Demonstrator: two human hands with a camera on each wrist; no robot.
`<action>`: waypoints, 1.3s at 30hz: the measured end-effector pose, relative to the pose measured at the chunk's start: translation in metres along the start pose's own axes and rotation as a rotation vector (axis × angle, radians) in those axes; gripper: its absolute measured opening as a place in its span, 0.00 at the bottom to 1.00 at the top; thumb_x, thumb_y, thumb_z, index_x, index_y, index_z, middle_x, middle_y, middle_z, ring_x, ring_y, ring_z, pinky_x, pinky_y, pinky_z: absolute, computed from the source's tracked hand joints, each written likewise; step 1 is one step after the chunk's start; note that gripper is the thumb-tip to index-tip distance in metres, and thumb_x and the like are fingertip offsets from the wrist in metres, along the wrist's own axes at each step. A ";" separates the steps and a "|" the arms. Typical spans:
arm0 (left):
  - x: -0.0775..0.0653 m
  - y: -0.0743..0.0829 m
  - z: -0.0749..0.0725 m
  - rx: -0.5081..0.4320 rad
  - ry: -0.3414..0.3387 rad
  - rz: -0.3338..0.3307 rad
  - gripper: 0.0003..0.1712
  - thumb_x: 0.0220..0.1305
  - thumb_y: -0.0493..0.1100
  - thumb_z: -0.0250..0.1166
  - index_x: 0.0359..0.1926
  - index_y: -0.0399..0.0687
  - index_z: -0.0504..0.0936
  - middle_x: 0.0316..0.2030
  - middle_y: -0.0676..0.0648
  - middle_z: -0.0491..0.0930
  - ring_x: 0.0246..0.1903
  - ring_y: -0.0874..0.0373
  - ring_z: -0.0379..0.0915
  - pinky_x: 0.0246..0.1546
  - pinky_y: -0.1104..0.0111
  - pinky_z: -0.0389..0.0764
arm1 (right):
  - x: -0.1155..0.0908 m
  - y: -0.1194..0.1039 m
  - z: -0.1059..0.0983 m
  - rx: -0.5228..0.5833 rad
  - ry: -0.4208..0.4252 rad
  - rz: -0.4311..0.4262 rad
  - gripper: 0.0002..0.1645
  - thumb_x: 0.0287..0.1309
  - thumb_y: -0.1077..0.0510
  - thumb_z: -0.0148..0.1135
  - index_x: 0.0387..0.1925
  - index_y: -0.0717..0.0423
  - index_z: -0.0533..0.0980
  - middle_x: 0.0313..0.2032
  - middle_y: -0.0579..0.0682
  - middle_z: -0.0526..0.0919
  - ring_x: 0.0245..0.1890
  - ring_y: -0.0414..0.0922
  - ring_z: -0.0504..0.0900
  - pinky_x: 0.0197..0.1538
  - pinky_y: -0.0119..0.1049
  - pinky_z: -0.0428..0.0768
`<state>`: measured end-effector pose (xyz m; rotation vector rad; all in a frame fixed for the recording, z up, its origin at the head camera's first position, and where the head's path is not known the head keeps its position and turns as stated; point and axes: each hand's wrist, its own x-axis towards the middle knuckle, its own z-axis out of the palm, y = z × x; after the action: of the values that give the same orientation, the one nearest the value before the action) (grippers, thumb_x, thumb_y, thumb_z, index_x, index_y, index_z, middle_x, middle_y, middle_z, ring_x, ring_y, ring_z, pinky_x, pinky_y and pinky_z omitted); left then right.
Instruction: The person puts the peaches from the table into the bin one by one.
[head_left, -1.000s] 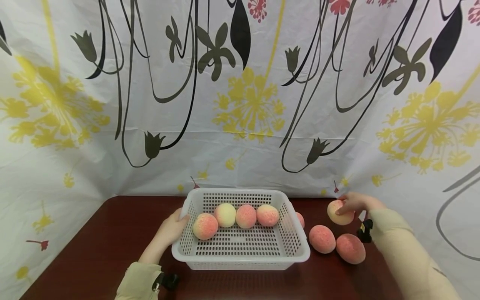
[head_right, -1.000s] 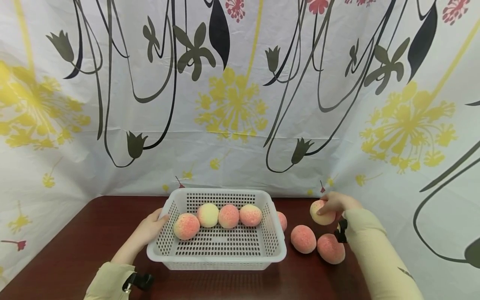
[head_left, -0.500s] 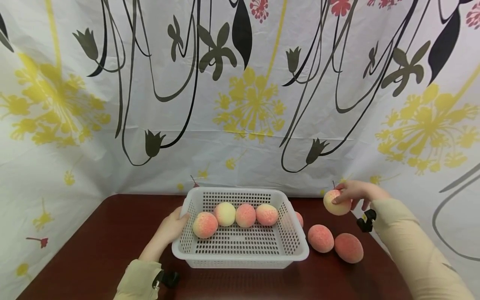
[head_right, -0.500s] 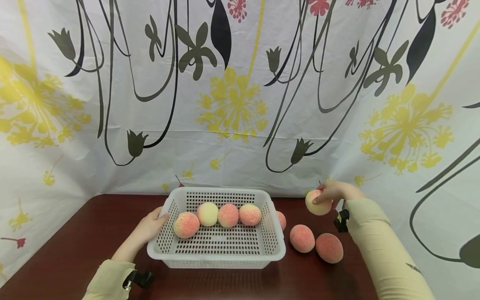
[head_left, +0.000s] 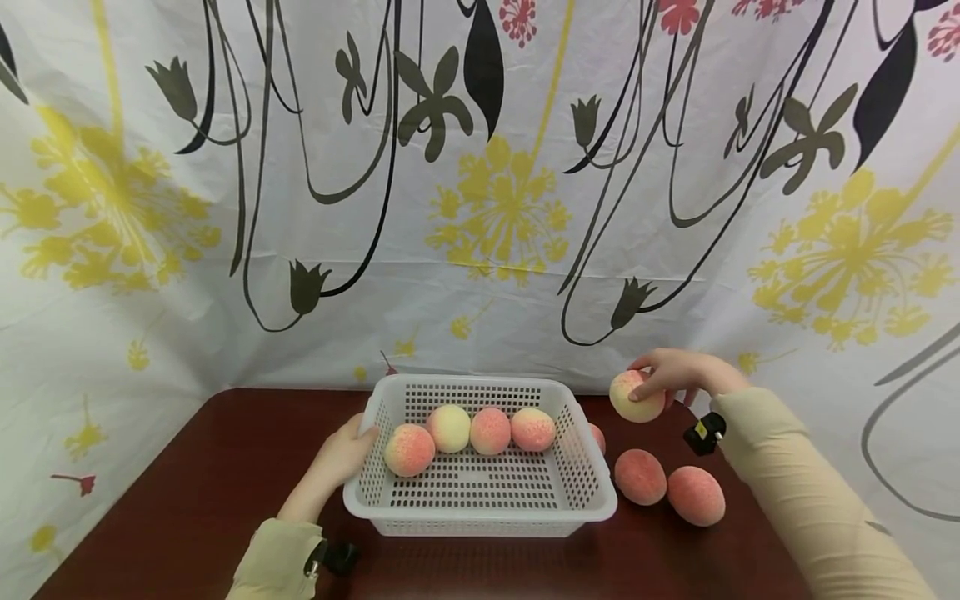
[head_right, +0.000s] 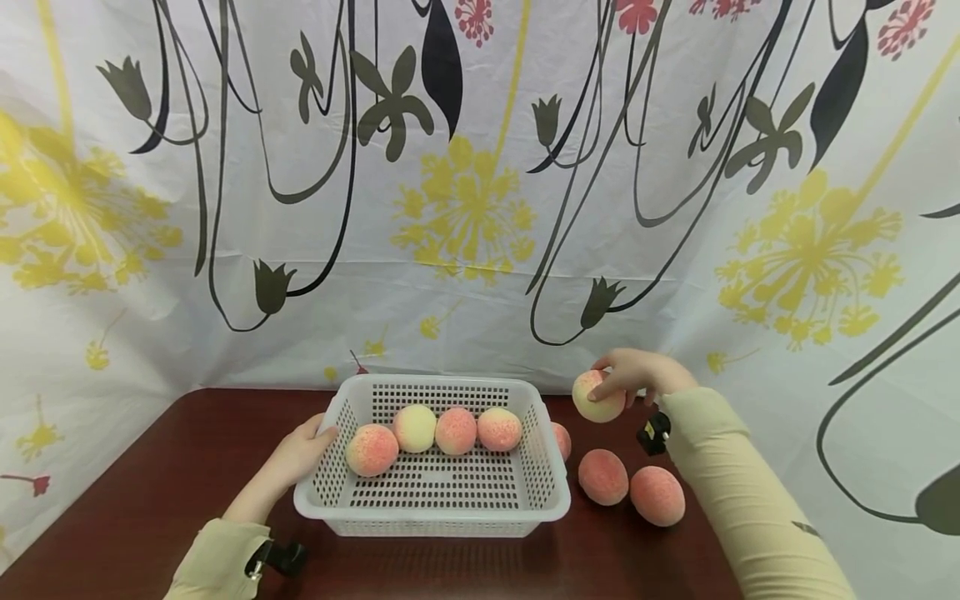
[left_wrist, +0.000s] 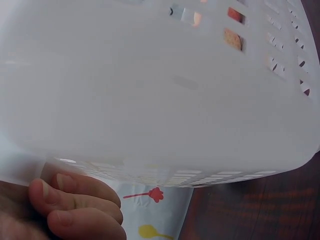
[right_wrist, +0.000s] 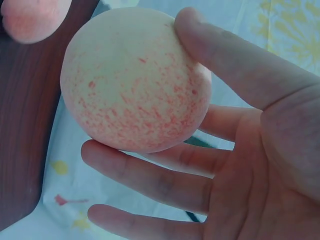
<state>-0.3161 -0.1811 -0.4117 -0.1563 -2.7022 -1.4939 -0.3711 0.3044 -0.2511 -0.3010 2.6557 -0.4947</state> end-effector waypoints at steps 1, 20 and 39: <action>0.000 0.000 0.000 -0.004 0.000 0.001 0.30 0.75 0.43 0.48 0.69 0.28 0.56 0.42 0.32 0.80 0.30 0.48 0.82 0.28 0.58 0.82 | 0.001 -0.003 0.001 0.001 0.000 -0.010 0.44 0.57 0.46 0.67 0.66 0.67 0.63 0.44 0.56 0.78 0.34 0.52 0.81 0.31 0.48 0.81; 0.003 -0.004 0.002 -0.022 0.012 -0.017 0.30 0.75 0.44 0.48 0.70 0.30 0.57 0.41 0.35 0.80 0.29 0.48 0.82 0.27 0.59 0.82 | 0.025 -0.052 0.012 -0.039 -0.017 -0.155 0.39 0.57 0.46 0.68 0.65 0.61 0.68 0.45 0.53 0.78 0.34 0.45 0.78 0.31 0.46 0.81; 0.003 -0.007 0.003 -0.017 0.021 -0.017 0.30 0.74 0.43 0.49 0.69 0.31 0.58 0.40 0.36 0.81 0.28 0.51 0.82 0.27 0.60 0.82 | 0.050 -0.084 0.043 -0.017 -0.116 -0.210 0.40 0.56 0.45 0.69 0.67 0.57 0.68 0.52 0.54 0.77 0.34 0.46 0.82 0.34 0.47 0.83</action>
<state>-0.3204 -0.1823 -0.4189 -0.1177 -2.6822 -1.5140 -0.3853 0.2013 -0.2739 -0.5995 2.5295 -0.5033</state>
